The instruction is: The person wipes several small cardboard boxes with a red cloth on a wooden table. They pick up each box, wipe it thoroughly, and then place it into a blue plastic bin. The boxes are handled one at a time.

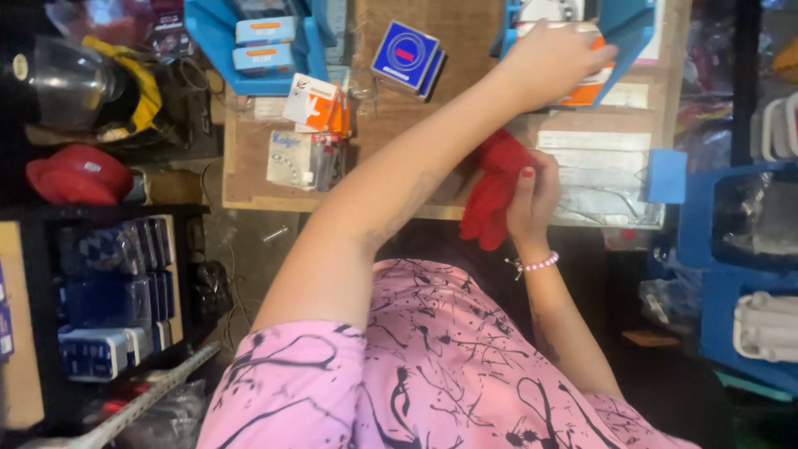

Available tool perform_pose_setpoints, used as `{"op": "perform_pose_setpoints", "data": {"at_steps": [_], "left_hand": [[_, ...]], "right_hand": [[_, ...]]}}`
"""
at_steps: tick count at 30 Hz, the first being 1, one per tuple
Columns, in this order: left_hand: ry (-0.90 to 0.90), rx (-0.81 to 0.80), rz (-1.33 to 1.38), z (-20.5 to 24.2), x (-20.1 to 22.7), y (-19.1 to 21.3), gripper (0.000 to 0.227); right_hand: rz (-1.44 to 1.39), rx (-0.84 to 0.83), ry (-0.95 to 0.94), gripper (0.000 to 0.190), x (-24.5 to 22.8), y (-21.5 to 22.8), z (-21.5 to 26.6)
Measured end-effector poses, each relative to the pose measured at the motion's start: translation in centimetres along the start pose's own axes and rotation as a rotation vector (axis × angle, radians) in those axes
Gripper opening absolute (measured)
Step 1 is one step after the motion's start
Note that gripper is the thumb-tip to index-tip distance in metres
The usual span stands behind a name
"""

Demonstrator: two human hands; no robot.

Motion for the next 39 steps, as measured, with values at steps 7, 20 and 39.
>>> {"op": "perform_pose_setpoints", "data": {"at_steps": [7,20,39], "left_hand": [[0.077,-0.056,-0.162,3.3,1.4,-0.6,0.055],[-0.092,0.211,-0.238,2.8,2.1,3.1,0.04],[-0.205,0.003,-0.116,2.3,2.1,-1.4,0.04]], "right_hand": [[-0.021,0.008,0.015,0.031,-0.1,0.1,-0.2],[0.002,0.003,0.009,0.031,-0.7,0.1,-0.5],[0.097,0.019,0.024,0.028,-0.1,0.2,-0.2]]}}
Point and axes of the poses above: each hand's wrist, its own z-axis away from the middle knuckle, its own y-axis out of the back of the hand, x = y × z, the point moved 9 cm from there along -z, towards the middle knuckle, and after that the axes turned 6 degrees about x, right-handed, at the moved point
